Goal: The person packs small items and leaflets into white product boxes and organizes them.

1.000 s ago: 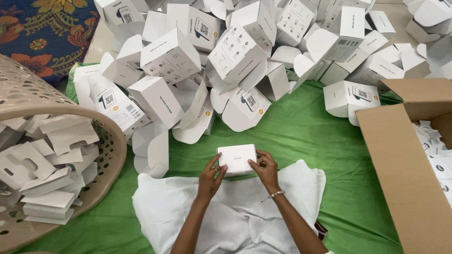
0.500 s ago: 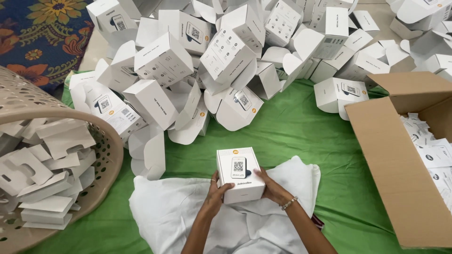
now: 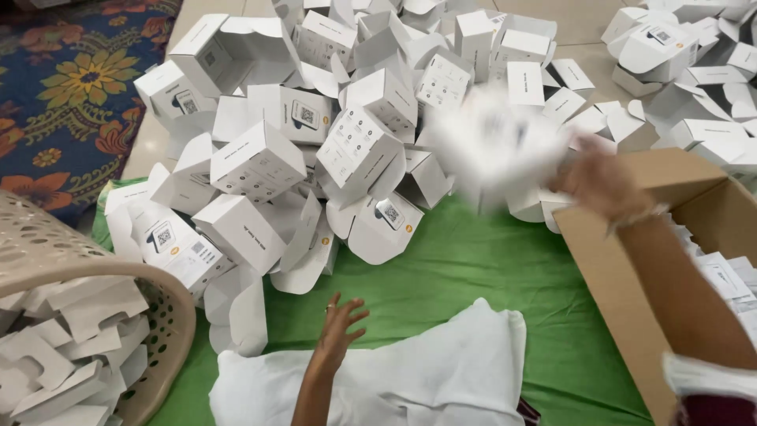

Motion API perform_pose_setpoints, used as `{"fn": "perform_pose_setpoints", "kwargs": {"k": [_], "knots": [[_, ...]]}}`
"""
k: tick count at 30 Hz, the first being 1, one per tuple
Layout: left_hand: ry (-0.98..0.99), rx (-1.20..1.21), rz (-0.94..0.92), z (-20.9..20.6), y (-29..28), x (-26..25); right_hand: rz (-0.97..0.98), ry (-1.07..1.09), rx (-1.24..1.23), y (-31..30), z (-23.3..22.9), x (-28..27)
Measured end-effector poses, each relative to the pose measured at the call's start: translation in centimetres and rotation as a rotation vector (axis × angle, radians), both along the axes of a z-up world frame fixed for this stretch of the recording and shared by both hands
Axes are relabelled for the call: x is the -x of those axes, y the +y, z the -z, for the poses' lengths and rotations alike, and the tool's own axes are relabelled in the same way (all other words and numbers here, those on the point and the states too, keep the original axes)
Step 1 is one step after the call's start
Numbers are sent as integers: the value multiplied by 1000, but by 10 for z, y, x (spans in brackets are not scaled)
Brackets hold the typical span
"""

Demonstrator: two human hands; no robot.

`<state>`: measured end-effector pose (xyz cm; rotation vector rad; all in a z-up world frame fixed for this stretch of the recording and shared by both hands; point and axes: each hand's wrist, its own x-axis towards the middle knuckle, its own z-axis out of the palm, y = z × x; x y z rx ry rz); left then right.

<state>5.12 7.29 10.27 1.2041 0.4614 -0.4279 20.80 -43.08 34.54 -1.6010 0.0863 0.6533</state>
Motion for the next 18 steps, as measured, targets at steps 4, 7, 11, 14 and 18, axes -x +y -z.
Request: {"fn": "perform_pose_setpoints", "kwargs": {"k": [4, 7, 11, 14, 18], "knots": [[-91, 64, -23, -54, -42, -34, 692, -323, -419, -27, -21, -58], [-134, 133, -19, -59, -61, -40, 680, -297, -129, 39, 11, -35], [-81, 79, 24, -57, -63, -29, 623, -258, -283, 97, 118, 14], [-61, 60, 41, -46, -59, -22, 664, -221, -351, 142, 152, 65], [-54, 26, 28, -39, -56, -13, 727, -113, -383, 183, 178, 118]]}}
